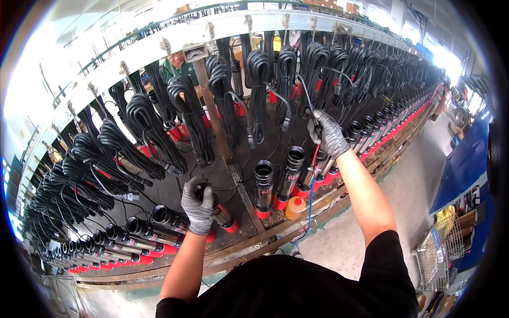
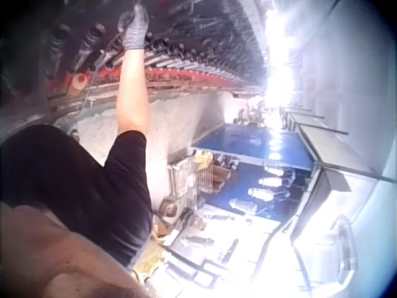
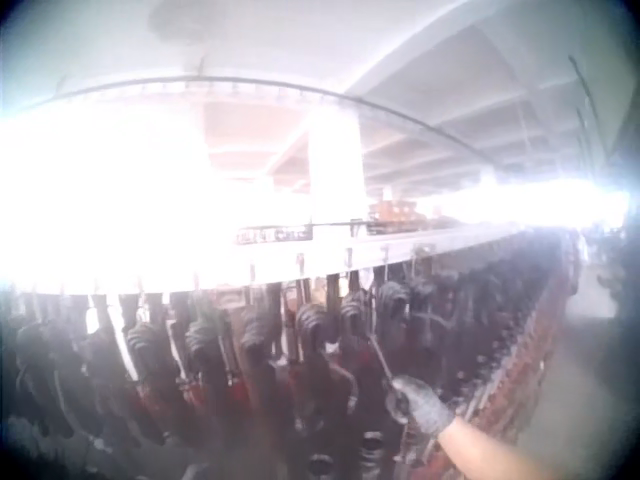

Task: The person handles a sequence of water pumps on a long assembly rack, lifting each pump slightly to check its base and the attached power cord.

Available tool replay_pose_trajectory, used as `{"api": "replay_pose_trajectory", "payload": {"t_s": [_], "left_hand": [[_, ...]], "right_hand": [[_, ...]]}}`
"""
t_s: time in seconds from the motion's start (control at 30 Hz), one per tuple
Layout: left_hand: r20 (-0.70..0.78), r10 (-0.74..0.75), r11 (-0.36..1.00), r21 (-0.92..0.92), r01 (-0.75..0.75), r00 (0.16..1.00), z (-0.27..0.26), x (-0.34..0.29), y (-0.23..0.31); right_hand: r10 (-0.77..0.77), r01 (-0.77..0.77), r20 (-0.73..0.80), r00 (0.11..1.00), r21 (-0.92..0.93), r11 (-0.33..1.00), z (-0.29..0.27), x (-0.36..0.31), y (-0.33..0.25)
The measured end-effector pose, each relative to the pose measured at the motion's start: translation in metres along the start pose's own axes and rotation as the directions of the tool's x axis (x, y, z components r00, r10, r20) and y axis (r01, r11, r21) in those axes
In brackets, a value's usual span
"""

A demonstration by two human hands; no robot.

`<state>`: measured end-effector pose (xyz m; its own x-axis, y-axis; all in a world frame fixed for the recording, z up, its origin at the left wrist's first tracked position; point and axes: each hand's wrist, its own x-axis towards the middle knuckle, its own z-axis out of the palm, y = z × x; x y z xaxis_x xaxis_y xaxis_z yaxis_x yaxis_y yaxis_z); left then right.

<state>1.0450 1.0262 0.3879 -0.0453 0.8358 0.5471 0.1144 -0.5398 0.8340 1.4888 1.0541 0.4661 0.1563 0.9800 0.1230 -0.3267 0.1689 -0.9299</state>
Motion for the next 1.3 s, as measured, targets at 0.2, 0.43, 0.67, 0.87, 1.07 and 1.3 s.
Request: {"api": "replay_pose_trajectory", "payload": {"t_s": [0.2,0.43,0.67,0.87,1.07,1.3], "left_hand": [[0.249,0.499,0.686,0.473,-0.553,0.830,0.016,0.013,0.070],[0.456,0.208,0.817,0.405,-0.410,0.865,0.125,0.032,0.082],[0.490,0.037,0.877,0.402,-0.264,0.871,0.162,0.041,0.056],[0.447,0.139,0.905,0.305,-0.296,0.884,0.161,0.037,0.046],[0.401,0.151,0.874,0.372,-0.312,0.903,0.164,0.036,0.044],[0.398,0.134,0.863,0.403,-0.304,0.908,0.166,0.035,0.043]], "right_hand": [[-0.084,0.082,0.040,0.996,0.060,0.995,-0.005,-0.004,0.007],[-0.089,0.078,0.145,0.985,0.079,0.994,-0.003,-0.004,0.002],[-0.070,0.060,0.151,0.986,0.069,0.996,-0.006,-0.005,0.002],[-0.070,0.060,0.104,0.992,0.097,0.993,-0.004,-0.006,0.003],[-0.021,0.019,0.035,0.999,0.057,0.998,0.007,-0.006,-0.003],[-0.033,0.033,0.013,0.999,0.004,0.999,-0.003,0.000,0.003]]}}
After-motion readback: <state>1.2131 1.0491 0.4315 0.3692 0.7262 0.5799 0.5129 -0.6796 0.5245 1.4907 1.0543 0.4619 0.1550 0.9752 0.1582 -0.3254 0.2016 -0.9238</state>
